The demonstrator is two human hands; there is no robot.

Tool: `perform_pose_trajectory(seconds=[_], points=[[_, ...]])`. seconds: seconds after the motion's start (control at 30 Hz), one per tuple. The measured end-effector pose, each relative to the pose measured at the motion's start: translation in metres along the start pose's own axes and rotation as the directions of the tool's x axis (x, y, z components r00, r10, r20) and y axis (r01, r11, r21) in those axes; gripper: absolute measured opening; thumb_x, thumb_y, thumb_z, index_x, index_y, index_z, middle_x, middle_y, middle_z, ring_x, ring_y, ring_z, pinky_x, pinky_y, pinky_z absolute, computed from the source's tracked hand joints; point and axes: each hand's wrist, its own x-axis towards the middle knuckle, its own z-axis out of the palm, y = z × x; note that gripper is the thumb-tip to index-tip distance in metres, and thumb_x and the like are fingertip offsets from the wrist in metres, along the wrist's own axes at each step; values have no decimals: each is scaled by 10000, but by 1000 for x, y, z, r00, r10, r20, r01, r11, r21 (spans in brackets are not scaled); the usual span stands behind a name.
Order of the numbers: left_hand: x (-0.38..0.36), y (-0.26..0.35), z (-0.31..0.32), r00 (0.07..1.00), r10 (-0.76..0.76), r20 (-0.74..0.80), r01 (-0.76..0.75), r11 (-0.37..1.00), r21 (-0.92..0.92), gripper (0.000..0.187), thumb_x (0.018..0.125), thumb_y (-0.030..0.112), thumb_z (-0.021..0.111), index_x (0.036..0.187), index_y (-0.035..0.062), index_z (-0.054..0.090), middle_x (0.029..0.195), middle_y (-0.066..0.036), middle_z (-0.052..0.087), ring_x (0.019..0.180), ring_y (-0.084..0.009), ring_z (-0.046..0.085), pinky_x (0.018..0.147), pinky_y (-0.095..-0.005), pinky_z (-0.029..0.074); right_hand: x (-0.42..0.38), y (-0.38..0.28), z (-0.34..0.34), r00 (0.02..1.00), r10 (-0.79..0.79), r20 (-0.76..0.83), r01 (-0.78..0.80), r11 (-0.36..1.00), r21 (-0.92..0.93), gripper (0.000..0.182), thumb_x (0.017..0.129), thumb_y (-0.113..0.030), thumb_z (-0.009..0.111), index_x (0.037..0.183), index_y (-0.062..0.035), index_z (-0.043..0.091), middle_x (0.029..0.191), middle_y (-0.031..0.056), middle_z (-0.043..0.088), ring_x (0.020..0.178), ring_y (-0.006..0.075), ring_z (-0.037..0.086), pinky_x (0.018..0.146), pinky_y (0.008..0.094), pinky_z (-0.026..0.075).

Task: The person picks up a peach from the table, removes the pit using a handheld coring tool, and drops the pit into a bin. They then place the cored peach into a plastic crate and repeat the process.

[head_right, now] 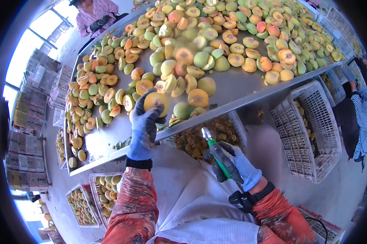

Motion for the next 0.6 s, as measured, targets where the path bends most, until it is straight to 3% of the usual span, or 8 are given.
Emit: perform_pose_trajectory(seconds=[0.07,0.1,0.17,0.2,0.27,0.33,0.43,0.6], points=[[-25,14,-25,984,-175,-22,144,870,-472,490,786,163,621,1236,55,459,1008,-125,586,737,-184,597,608,-308,530,-1,1,10,1000,2,-5,-2,999,-42,301,875,-345,560,918,-48,577,585,77,557,474,165,546,423,275,394],[-38,15,-27,985,-170,28,156,805,-573,479,811,219,584,1237,57,436,1015,-157,571,704,-215,593,565,-300,514,-1,0,18,956,-285,64,291,906,-308,258,857,-298,585,923,-49,572,618,108,573,518,206,576,450,305,417],[-67,20,-30,968,-183,172,251,672,-696,503,841,296,546,1261,70,388,1037,-209,549,705,-285,601,566,-337,527,1,-3,40,670,-679,300,638,321,-700,252,804,-256,642,906,-42,556,674,172,591,622,307,616,526,379,463],[-77,17,-34,947,-93,306,287,670,-685,501,843,305,549,1246,43,406,1038,-201,549,752,-293,617,621,-364,551,-1,-8,51,671,-673,311,641,315,-700,252,804,-256,642,906,-42,556,674,172,591,622,307,616,526,379,463],[-102,19,-26,974,-153,168,223,784,-579,492,856,299,538,1233,6,421,1032,-185,559,805,-284,624,664,-372,554,-11,-18,71,593,-651,473,606,-26,-795,279,800,-303,642,876,-50,551,655,158,592,598,310,608,512,383,462],[-121,21,-29,982,-139,131,189,803,-565,467,875,296,514,1212,-20,447,1017,-160,574,829,-251,623,676,-358,544,-11,-15,83,582,-637,506,615,-63,-786,320,791,-350,642,845,-50,545,612,140,584,562,308,601,493,383,460],[-140,29,-28,995,-76,60,91,944,-318,544,877,491,455,1181,41,477,916,-197,624,651,-243,637,392,-287,480,-17,-11,96,653,-538,534,577,-103,-810,335,773,-289,653,950,-29,538,707,158,588,637,330,602,553,388,466],[-164,46,-28,996,-91,-14,82,946,-314,512,891,468,448,1158,35,503,870,-190,636,625,-232,636,403,-254,481,-28,-5,106,705,-457,543,569,-93,-817,332,801,-313,631,948,-31,535,680,162,576,599,343,581,523,391,448]])
